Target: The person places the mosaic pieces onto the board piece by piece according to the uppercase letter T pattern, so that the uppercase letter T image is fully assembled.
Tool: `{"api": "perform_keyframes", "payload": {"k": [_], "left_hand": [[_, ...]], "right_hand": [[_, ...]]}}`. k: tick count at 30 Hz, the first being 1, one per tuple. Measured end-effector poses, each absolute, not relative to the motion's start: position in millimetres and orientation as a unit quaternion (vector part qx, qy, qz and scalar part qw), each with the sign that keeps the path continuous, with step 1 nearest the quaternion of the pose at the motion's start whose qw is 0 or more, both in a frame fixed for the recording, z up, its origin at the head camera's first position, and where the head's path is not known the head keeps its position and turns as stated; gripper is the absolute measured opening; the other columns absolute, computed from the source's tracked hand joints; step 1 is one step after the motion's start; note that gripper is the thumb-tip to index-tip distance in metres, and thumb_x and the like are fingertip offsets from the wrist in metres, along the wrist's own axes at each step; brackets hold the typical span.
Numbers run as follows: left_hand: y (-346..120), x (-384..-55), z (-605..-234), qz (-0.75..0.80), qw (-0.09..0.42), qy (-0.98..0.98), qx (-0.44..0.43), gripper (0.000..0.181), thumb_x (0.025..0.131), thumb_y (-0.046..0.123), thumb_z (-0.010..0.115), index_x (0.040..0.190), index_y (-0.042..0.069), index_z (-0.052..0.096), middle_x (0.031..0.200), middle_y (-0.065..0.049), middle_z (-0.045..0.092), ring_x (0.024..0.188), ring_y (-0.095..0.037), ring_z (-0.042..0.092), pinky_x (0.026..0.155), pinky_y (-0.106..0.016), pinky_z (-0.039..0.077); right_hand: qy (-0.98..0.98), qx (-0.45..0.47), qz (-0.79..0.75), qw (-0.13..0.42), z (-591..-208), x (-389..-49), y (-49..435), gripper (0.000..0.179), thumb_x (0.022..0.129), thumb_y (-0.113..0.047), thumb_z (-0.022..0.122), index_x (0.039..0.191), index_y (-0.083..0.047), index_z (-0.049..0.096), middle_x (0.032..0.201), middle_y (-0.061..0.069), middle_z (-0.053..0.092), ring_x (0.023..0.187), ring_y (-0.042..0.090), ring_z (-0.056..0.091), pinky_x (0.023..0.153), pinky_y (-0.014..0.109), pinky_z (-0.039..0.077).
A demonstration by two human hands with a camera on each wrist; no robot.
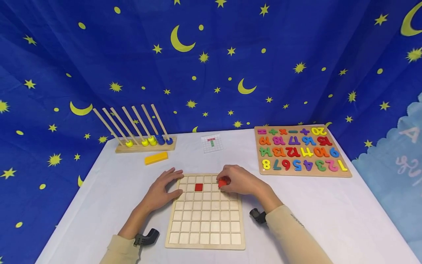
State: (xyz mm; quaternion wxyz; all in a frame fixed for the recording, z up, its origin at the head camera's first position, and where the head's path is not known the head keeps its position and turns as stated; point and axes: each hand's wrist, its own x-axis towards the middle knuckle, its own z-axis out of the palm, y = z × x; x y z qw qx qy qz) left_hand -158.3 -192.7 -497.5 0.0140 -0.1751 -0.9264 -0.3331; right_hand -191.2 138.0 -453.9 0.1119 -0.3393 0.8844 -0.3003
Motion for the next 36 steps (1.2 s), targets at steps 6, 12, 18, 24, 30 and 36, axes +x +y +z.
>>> {"api": "perform_keyframes", "payload": {"k": [6,12,18,24,30,36], "left_hand": [[-192.2,-157.5,-496.6,-0.332,0.017,-0.926,-0.180,0.051,0.083,0.037,0.073,0.131,0.024,0.060,0.142,0.010,0.048,0.140,-0.018,0.027,0.115,-0.043,0.017],[-193.9,-156.1,-498.2,-0.334,0.016,-0.925,-0.183,0.051,0.083,0.036,0.074,0.131,0.022,0.060,0.142,0.009,0.048,0.140,-0.019,0.027,0.115,-0.044,0.017],[-194.2,-156.4,-498.5,-0.337,0.007,-0.925,-0.173,0.052,0.084,0.039,0.073,0.132,0.025,0.059,0.143,0.012,0.046,0.141,-0.018,0.025,0.115,-0.045,0.017],[-193.2,-158.8,-498.7,-0.331,0.003,-0.928,-0.168,0.052,0.084,0.039,0.073,0.132,0.026,0.059,0.143,0.013,0.046,0.141,-0.017,0.025,0.116,-0.044,0.016],[-192.2,-158.5,-497.8,-0.334,0.002,-0.929,-0.163,0.052,0.083,0.038,0.074,0.131,0.025,0.059,0.143,0.012,0.047,0.141,-0.018,0.025,0.115,-0.047,0.018],[-193.3,-159.7,-498.2,-0.332,0.003,-0.928,-0.170,0.052,0.083,0.039,0.073,0.132,0.025,0.059,0.143,0.012,0.046,0.141,-0.017,0.025,0.115,-0.045,0.017]], "right_hand": [[0.885,-0.348,-0.288,0.115,-454.8,-194.2,125.4,0.025,0.082,-0.026,0.078,0.105,-0.018,0.073,0.091,-0.013,0.059,0.078,0.006,0.053,0.070,0.026,0.049],[0.882,-0.363,-0.275,0.124,-456.9,-194.7,113.7,0.026,0.083,-0.026,0.076,0.108,-0.017,0.073,0.092,-0.012,0.059,0.079,0.008,0.052,0.070,0.027,0.047],[0.886,-0.360,-0.267,0.122,-454.7,-193.8,102.5,0.026,0.083,-0.025,0.076,0.107,-0.016,0.072,0.094,-0.012,0.060,0.081,0.007,0.053,0.075,0.027,0.048],[0.891,-0.360,-0.252,0.113,-452.7,-193.5,92.0,0.025,0.081,-0.024,0.078,0.104,-0.016,0.074,0.093,-0.011,0.060,0.081,0.007,0.053,0.076,0.026,0.048],[0.890,-0.367,-0.245,0.117,-453.5,-192.5,83.1,0.025,0.080,-0.023,0.078,0.104,-0.016,0.074,0.090,-0.010,0.059,0.077,0.007,0.052,0.072,0.024,0.048],[0.892,-0.360,-0.245,0.121,-452.3,-191.0,80.1,0.026,0.079,-0.023,0.078,0.104,-0.015,0.074,0.090,-0.009,0.058,0.077,0.007,0.053,0.071,0.024,0.049]]}}
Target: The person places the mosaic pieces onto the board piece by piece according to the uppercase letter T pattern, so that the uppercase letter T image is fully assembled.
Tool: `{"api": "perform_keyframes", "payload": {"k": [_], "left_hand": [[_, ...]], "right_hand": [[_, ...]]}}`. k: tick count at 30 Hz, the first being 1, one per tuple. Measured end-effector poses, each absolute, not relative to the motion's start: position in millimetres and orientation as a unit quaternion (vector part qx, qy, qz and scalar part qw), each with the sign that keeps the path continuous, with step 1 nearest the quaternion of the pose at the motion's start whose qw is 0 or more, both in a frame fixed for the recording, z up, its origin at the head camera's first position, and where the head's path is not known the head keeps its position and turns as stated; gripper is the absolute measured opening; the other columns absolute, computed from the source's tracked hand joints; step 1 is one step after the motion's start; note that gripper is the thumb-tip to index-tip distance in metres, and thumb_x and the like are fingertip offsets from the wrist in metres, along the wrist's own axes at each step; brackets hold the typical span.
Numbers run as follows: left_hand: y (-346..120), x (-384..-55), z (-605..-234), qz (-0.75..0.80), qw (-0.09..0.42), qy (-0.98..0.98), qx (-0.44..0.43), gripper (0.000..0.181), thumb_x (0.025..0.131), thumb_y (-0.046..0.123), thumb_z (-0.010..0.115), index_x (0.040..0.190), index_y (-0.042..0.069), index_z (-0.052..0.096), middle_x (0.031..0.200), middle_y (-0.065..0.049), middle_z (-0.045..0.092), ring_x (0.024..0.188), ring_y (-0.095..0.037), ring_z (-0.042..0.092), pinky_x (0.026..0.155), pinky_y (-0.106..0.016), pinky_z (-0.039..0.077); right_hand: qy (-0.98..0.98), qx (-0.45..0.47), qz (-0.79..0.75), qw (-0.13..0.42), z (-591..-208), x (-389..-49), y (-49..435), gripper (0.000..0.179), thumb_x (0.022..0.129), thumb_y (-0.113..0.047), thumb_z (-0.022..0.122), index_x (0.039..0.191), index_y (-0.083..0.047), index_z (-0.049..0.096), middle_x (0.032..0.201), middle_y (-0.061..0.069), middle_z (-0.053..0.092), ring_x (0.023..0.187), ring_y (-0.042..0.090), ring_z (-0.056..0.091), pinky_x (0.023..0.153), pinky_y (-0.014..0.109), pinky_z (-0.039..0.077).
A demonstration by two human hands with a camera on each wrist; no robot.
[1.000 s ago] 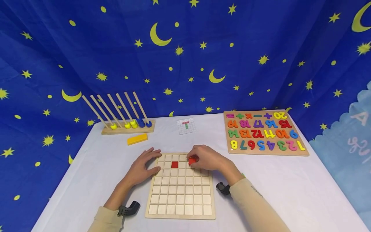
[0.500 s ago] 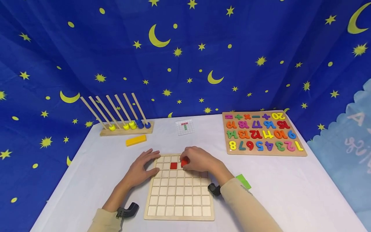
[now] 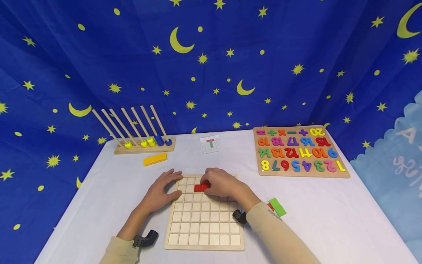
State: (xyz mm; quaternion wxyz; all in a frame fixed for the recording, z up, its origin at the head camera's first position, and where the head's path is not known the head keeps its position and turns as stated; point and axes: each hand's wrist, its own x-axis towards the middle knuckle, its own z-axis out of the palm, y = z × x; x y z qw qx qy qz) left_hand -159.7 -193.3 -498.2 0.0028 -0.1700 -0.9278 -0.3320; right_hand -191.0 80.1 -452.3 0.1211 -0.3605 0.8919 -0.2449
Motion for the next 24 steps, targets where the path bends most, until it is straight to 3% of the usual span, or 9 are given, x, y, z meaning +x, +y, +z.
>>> {"api": "perform_keyframes", "payload": {"k": [13,20,24], "left_hand": [[-191.9,-158.7,-498.4,-0.331,0.001,-0.929,-0.166,0.054,0.083,0.040,0.073,0.132,0.025,0.058,0.144,0.011,0.045,0.141,-0.018,0.025,0.115,-0.046,0.017],[-190.8,-158.5,-498.2,-0.331,0.000,-0.933,-0.145,0.060,0.081,0.041,0.074,0.137,0.027,0.054,0.148,0.000,0.042,0.140,-0.029,0.026,0.112,-0.054,0.022],[-191.8,-159.0,-498.2,-0.329,0.001,-0.932,-0.150,0.057,0.082,0.041,0.074,0.134,0.027,0.056,0.146,0.006,0.044,0.141,-0.023,0.026,0.114,-0.050,0.020]], "right_hand": [[0.897,-0.356,-0.236,0.109,-451.7,-187.0,84.1,0.024,0.080,-0.021,0.077,0.103,-0.014,0.075,0.091,-0.009,0.059,0.077,0.007,0.052,0.071,0.025,0.048],[0.897,-0.366,-0.230,0.096,-450.1,-185.1,87.7,0.027,0.081,-0.020,0.077,0.107,-0.014,0.074,0.094,-0.007,0.061,0.078,0.007,0.052,0.073,0.027,0.048],[0.896,-0.370,-0.229,0.091,-449.7,-185.1,90.0,0.025,0.081,-0.019,0.076,0.105,-0.013,0.074,0.093,-0.007,0.061,0.080,0.007,0.053,0.075,0.028,0.049]]}}
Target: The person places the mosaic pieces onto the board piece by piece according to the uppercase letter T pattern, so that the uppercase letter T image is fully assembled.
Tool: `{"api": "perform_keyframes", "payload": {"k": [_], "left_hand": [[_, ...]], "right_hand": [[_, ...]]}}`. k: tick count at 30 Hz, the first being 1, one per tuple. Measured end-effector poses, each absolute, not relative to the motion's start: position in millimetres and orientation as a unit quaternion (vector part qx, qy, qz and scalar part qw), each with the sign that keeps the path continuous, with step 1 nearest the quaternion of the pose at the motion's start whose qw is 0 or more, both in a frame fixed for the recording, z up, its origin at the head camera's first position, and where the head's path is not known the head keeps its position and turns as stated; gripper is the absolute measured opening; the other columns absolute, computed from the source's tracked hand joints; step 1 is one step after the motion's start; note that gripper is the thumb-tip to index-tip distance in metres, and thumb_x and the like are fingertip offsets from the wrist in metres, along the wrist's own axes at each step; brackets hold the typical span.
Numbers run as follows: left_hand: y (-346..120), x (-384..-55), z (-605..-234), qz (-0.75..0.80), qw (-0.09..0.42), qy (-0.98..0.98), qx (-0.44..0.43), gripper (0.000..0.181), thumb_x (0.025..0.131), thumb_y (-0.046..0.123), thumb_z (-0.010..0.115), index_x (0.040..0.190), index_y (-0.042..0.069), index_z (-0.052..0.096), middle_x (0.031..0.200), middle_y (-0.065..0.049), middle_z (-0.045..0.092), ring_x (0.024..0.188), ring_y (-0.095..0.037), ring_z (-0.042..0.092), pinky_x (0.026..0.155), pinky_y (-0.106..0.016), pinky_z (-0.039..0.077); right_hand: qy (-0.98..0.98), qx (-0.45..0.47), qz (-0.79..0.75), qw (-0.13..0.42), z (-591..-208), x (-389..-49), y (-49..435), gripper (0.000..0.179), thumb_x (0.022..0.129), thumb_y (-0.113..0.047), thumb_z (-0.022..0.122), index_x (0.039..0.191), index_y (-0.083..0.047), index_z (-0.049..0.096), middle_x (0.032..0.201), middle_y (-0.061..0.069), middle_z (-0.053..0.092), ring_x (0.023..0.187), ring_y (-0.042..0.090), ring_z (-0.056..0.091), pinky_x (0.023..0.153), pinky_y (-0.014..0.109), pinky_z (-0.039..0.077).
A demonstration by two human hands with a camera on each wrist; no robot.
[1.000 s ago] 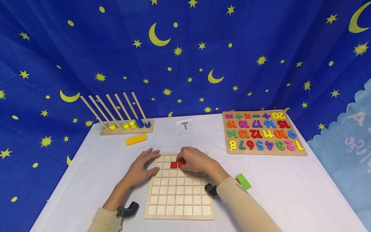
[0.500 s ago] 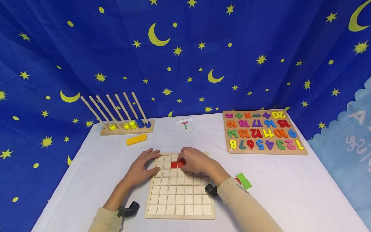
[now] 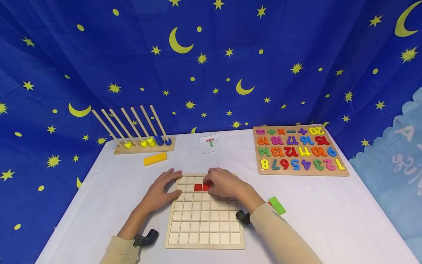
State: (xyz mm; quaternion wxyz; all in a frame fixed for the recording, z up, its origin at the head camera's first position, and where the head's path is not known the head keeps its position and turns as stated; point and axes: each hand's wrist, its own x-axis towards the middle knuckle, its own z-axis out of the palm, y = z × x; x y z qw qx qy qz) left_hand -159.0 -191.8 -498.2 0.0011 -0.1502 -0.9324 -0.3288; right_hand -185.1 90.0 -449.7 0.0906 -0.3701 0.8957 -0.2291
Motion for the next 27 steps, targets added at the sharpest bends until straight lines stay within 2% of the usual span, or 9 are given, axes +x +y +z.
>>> {"api": "perform_keyframes", "payload": {"k": [13,22,27], "left_hand": [[-193.0,-158.6,-498.8,-0.333,0.008,-0.930,-0.157,0.056,0.082,0.040,0.074,0.133,0.025,0.058,0.145,0.007,0.046,0.140,-0.023,0.026,0.114,-0.049,0.020],[-193.4,-157.9,-498.9,-0.337,0.006,-0.929,-0.155,0.056,0.081,0.041,0.074,0.132,0.026,0.058,0.145,0.007,0.046,0.140,-0.023,0.026,0.114,-0.049,0.021],[-192.7,-158.1,-498.6,-0.338,0.003,-0.928,-0.157,0.056,0.082,0.040,0.074,0.133,0.025,0.057,0.145,0.007,0.045,0.141,-0.023,0.026,0.114,-0.050,0.020]], "right_hand": [[0.896,-0.341,-0.275,0.078,-448.0,-179.3,118.7,0.024,0.086,-0.022,0.073,0.108,-0.015,0.073,0.096,-0.009,0.062,0.087,0.006,0.058,0.078,0.029,0.051],[0.899,-0.321,-0.290,0.059,-444.9,-172.8,145.3,0.027,0.084,-0.022,0.075,0.109,-0.014,0.072,0.095,-0.010,0.063,0.081,0.004,0.057,0.073,0.026,0.051],[0.898,-0.322,-0.294,0.051,-445.6,-167.1,157.0,0.027,0.085,-0.020,0.074,0.110,-0.012,0.071,0.091,-0.010,0.062,0.080,0.007,0.056,0.072,0.027,0.050]]}}
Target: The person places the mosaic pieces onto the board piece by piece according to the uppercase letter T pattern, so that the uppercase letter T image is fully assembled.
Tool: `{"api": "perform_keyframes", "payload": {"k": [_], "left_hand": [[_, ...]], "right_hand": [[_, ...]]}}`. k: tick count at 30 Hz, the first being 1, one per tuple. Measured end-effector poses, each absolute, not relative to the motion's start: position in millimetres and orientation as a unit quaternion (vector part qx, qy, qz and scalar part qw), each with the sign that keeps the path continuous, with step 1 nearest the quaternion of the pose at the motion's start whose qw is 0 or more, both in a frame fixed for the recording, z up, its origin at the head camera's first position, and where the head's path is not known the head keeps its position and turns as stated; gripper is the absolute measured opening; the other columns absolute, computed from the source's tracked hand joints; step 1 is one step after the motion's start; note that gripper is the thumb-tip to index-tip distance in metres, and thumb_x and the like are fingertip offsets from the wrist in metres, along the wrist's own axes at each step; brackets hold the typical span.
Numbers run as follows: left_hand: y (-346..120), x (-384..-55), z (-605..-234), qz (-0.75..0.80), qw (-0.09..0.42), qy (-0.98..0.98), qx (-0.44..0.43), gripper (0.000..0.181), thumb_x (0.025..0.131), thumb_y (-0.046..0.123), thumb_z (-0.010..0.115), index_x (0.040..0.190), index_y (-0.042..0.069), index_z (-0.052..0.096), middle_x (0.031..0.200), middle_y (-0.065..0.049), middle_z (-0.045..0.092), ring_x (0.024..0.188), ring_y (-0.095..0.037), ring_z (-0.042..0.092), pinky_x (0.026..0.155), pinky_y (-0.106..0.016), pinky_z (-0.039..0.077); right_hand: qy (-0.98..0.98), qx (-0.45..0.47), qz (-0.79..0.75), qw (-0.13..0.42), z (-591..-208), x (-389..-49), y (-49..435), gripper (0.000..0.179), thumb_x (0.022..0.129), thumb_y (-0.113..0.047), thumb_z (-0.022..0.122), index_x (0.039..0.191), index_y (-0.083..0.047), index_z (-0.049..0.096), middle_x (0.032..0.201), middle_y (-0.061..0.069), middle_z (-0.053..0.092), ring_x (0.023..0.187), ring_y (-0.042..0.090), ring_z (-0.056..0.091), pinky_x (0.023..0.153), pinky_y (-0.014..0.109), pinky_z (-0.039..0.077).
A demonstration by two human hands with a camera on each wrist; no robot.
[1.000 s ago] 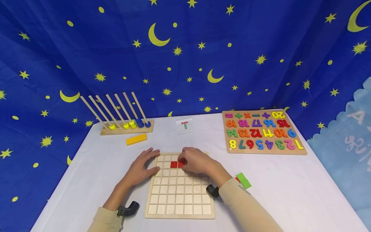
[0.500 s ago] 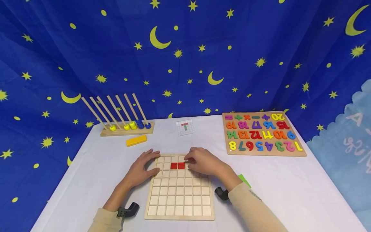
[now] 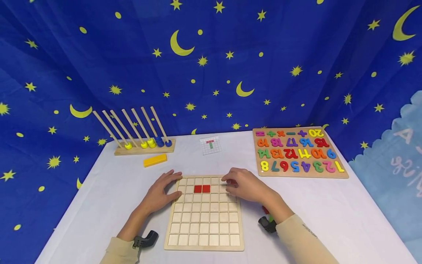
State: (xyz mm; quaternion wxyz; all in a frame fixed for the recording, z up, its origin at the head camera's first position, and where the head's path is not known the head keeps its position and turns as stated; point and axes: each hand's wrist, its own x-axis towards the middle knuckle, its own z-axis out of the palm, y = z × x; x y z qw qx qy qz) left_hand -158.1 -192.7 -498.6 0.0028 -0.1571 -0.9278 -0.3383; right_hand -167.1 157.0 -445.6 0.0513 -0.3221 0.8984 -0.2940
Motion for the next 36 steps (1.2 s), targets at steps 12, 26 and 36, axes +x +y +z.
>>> {"api": "perform_keyframes", "payload": {"k": [12,26,36], "left_hand": [[-192.7,-154.8,-497.1,-0.345,0.004,-0.925,-0.162,0.058,0.082,0.040,0.075,0.134,0.023,0.057,0.147,0.002,0.044,0.140,-0.028,0.026,0.112,-0.055,0.021],[-193.3,-158.3,-496.3,-0.340,0.004,-0.925,-0.167,0.056,0.082,0.040,0.074,0.133,0.024,0.057,0.145,0.006,0.045,0.140,-0.025,0.027,0.113,-0.053,0.020],[-192.5,-157.6,-494.5,-0.342,0.006,-0.926,-0.160,0.056,0.082,0.038,0.075,0.133,0.024,0.058,0.144,0.008,0.047,0.140,-0.023,0.027,0.113,-0.050,0.020]], "right_hand": [[0.907,-0.294,-0.297,0.052,-454.8,-148.7,187.1,0.026,0.086,-0.022,0.074,0.111,-0.015,0.071,0.096,-0.013,0.063,0.086,0.004,0.057,0.076,0.028,0.053],[0.912,-0.252,-0.310,0.093,-457.0,-136.1,229.8,0.024,0.084,-0.023,0.075,0.108,-0.019,0.071,0.098,-0.013,0.065,0.087,0.005,0.058,0.078,0.028,0.054],[0.886,-0.260,-0.310,0.225,-456.1,-135.5,260.8,0.042,0.079,-0.034,0.079,0.117,-0.025,0.063,0.108,-0.014,0.059,0.095,0.010,0.055,0.086,0.029,0.050]]}}
